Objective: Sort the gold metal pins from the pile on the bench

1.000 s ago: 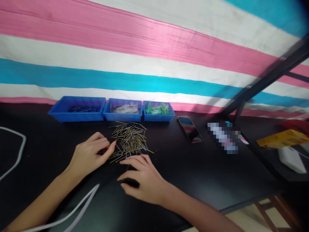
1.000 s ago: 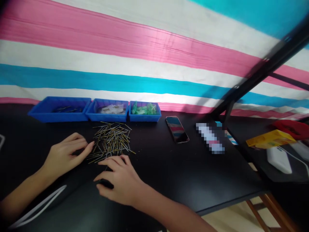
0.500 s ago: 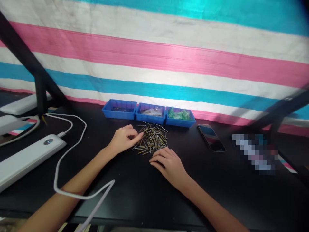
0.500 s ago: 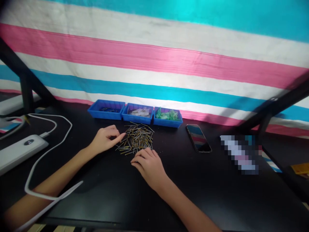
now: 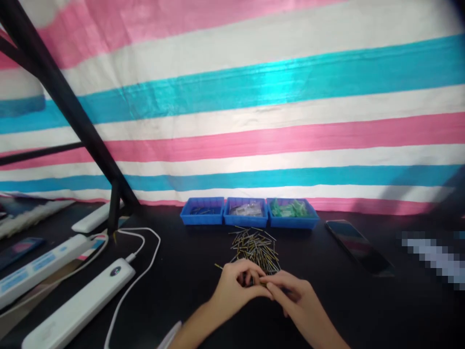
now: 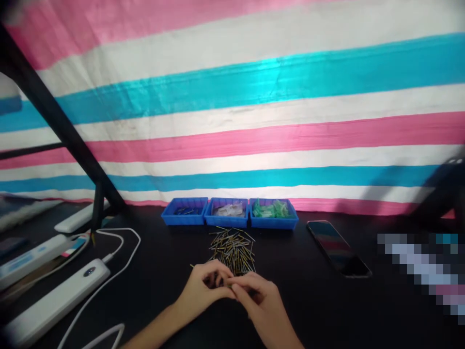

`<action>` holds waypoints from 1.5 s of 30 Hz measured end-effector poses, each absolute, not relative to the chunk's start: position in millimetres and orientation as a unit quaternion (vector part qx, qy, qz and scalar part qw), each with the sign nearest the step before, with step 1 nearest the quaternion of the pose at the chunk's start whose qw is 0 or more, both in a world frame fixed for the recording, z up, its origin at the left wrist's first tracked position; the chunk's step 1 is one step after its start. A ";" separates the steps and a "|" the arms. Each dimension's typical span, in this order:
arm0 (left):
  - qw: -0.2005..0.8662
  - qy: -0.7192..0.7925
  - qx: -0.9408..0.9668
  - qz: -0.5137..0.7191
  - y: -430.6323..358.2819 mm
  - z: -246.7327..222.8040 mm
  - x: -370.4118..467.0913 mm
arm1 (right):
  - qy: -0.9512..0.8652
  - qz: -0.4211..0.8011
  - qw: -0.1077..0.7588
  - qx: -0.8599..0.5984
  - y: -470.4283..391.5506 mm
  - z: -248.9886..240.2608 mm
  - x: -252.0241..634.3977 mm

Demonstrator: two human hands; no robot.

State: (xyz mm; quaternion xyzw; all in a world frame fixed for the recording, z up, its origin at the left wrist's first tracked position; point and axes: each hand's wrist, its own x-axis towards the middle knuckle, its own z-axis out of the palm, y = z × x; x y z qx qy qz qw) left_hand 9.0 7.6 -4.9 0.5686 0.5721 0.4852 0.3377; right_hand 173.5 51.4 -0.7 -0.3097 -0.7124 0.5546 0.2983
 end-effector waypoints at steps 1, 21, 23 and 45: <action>0.320 0.580 0.558 0.500 8.5 -5.8 8.3 | -0.704 0.567 0.297 -0.307 51.4 -1.3 173.1; 0.224 0.541 0.618 0.524 6.1 3.9 12.6 | -0.780 0.399 0.311 -0.368 51.7 3.4 174.6; 0.231 0.538 0.628 0.512 6.1 3.5 12.8 | -0.793 0.392 0.303 -0.353 51.6 4.0 174.1; 0.236 0.581 0.280 0.727 38.7 6.4 -82.2 | -0.755 0.431 0.322 -0.375 59.0 2.6 180.0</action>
